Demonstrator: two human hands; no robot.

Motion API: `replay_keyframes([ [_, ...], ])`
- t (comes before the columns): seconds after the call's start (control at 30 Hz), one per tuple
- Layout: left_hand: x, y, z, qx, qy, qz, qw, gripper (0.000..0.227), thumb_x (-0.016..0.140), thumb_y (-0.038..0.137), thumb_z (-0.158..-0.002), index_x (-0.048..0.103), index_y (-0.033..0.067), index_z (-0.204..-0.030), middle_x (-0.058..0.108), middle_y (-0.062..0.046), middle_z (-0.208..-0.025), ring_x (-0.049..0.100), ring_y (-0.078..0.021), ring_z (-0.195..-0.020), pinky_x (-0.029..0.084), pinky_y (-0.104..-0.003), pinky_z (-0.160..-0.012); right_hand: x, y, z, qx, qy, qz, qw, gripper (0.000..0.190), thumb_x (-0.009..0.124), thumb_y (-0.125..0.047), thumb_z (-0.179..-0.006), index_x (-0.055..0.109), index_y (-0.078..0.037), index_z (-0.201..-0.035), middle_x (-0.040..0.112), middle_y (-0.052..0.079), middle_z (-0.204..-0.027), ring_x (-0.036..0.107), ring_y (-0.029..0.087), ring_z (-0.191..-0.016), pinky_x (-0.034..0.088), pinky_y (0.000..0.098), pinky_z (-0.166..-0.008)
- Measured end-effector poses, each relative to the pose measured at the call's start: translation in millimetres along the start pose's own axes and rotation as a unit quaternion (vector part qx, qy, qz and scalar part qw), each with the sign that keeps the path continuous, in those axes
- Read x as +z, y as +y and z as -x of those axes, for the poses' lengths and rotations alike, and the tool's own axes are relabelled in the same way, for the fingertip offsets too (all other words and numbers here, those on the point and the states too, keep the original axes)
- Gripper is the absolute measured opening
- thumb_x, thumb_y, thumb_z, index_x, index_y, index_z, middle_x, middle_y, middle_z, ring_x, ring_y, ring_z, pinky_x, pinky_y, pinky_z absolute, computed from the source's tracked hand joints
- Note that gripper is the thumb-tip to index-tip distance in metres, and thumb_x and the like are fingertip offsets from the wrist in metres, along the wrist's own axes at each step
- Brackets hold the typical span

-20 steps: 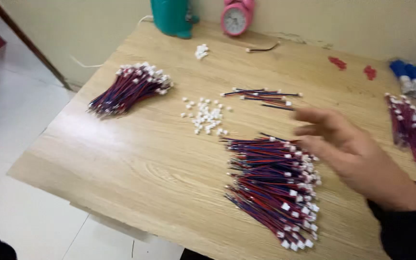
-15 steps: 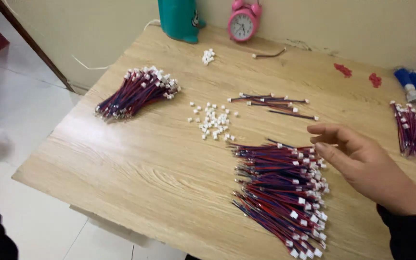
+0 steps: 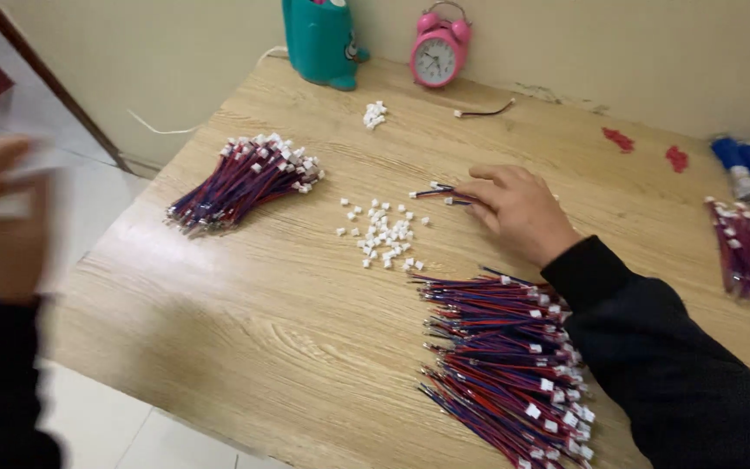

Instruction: Assembling small white plastic connectors onto the ends of multi-colored wire bundles

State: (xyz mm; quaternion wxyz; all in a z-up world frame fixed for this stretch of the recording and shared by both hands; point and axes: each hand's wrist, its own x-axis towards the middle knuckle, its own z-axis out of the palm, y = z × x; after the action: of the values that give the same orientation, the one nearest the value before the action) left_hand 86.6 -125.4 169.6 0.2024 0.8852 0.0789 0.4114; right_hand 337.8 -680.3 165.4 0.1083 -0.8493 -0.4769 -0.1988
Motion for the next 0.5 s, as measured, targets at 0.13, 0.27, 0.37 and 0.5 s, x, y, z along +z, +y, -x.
replay_keyframes([
  [0.13, 76, 172, 3, -0.020, -0.092, 0.176, 0.980, 0.040, 0.081, 0.019, -0.082, 0.069, 0.0189, -0.120, 0.069, -0.003, -0.098, 0.067, -0.0162, -0.091, 0.048, -0.029, -0.088, 20, 11, -1, -0.002, -0.008, 0.042, 0.999, 0.034, 0.059, -0.032, -0.093, 0.062, -0.028, -0.127, 0.061, 0.004, -0.127, 0.058, 0.029, -0.119, 0.045, 0.0441, -0.098],
  [0.27, 135, 225, 23, 0.080, -0.212, 0.166, 0.960, 0.067, 0.077, 0.022, -0.075, 0.053, 0.0089, -0.136, 0.065, -0.019, -0.118, 0.063, -0.0365, -0.108, 0.046, -0.051, -0.095, 23, 37, 14, 0.055, -0.101, 0.072, 0.991, 0.035, 0.047, -0.039, -0.098, 0.057, -0.030, -0.130, 0.059, 0.000, -0.134, 0.052, 0.026, -0.128, 0.040, 0.0439, -0.103],
  [0.37, 165, 232, 27, 0.103, -0.340, 0.033, 0.934, 0.123, 0.086, 0.064, -0.056, 0.026, 0.0147, -0.151, 0.035, -0.032, -0.142, 0.035, -0.0552, -0.131, 0.033, -0.058, -0.109, 32, 64, 24, 0.055, -0.081, 0.061, 0.993, 0.034, 0.048, -0.037, -0.099, 0.060, -0.027, -0.129, 0.062, 0.003, -0.131, 0.055, 0.029, -0.126, 0.044, 0.0448, -0.099],
  [0.5, 185, 240, 24, 0.063, -0.357, -0.034, 0.931, 0.124, 0.074, 0.080, -0.058, 0.022, 0.0195, -0.153, 0.028, -0.029, -0.147, 0.025, -0.0572, -0.135, 0.025, -0.063, -0.111, 22, 75, 30, 0.045, -0.043, 0.059, 0.996, 0.033, 0.050, -0.033, -0.098, 0.062, -0.022, -0.128, 0.064, 0.007, -0.128, 0.058, 0.032, -0.122, 0.044, 0.0466, -0.100],
])
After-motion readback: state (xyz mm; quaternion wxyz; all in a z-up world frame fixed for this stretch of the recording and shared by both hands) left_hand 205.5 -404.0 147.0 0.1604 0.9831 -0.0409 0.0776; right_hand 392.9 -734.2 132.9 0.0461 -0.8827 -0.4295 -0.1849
